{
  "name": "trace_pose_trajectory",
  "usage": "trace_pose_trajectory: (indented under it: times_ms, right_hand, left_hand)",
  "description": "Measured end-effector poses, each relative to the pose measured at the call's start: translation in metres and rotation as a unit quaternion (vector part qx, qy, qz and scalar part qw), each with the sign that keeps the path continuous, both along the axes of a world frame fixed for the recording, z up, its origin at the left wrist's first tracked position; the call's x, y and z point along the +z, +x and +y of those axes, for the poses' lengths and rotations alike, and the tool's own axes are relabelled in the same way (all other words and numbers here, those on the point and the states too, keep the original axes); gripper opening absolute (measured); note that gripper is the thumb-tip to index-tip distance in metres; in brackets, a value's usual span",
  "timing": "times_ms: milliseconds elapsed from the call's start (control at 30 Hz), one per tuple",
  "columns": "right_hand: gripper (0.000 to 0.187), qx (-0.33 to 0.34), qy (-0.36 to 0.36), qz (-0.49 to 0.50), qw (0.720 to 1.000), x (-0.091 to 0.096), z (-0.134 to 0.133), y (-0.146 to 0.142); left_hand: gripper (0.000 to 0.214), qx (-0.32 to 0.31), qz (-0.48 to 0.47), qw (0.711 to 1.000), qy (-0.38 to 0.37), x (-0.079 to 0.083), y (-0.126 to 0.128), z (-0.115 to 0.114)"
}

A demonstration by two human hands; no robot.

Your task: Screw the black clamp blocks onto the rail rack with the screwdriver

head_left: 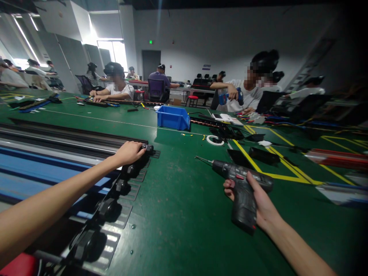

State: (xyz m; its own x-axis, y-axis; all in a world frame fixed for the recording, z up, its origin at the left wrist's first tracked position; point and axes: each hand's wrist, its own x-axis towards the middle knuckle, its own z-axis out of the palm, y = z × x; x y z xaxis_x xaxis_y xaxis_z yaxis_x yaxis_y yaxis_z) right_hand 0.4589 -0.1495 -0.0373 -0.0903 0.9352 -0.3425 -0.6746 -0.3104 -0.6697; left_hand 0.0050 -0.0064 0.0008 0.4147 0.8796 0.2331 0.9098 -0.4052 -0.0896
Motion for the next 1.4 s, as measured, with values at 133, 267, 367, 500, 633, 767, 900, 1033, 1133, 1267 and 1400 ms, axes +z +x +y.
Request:
trace_pose_trajectory:
  times_ms: [133,267,367,500,633,767,900,1033,1133,1267,1400]
  right_hand:
    - [0.032,-0.001,0.002,0.002,1.0,0.001,-0.001,-0.001]
    - [0.033,-0.019,0.001,-0.006,1.0,0.004,-0.003,-0.002]
    - [0.032,-0.013,-0.004,0.0,1.0,0.007,-0.005,-0.009]
    - [0.034,0.041,-0.013,0.046,0.998,0.016,0.001,-0.032]
    - [0.043,0.132,-0.01,0.066,0.989,0.026,0.025,-0.069]
    - [0.049,0.18,0.021,0.073,0.981,0.032,0.059,-0.108]
    - [0.054,0.213,0.036,0.079,0.973,0.026,0.083,-0.134]
    - [0.053,0.221,0.046,0.095,0.97,0.011,0.089,-0.14]
    - [0.051,0.234,0.048,0.095,0.966,0.003,0.087,-0.135]
    - [0.053,0.252,0.052,0.091,0.962,0.002,0.083,-0.132]
    - [0.054,0.249,0.053,0.077,0.964,0.005,0.081,-0.135]
  left_hand:
    - [0.042,0.0,0.002,1.0,-0.001,-0.001,-0.001,0.002]
    - [0.04,0.008,-0.001,1.0,-0.001,0.0,0.0,0.001]
    - [0.039,0.01,-0.008,1.0,-0.001,0.001,0.001,-0.001]
    - [0.039,0.005,-0.025,1.0,0.002,0.002,0.0,-0.002]
    - [0.041,0.008,-0.052,0.999,-0.001,0.003,-0.002,-0.003]
    - [0.038,0.019,-0.127,0.991,-0.025,0.005,-0.005,-0.001]
    - [0.03,0.009,-0.235,0.972,-0.012,0.005,-0.011,0.001]
    - [0.025,-0.026,-0.289,0.957,0.004,0.003,-0.014,0.002]
    - [0.022,-0.05,-0.291,0.955,0.012,0.0,-0.013,0.001]
    - [0.02,-0.078,-0.289,0.954,0.027,-0.001,-0.012,0.0]
    - [0.019,-0.121,-0.281,0.952,0.021,0.001,-0.013,-0.001]
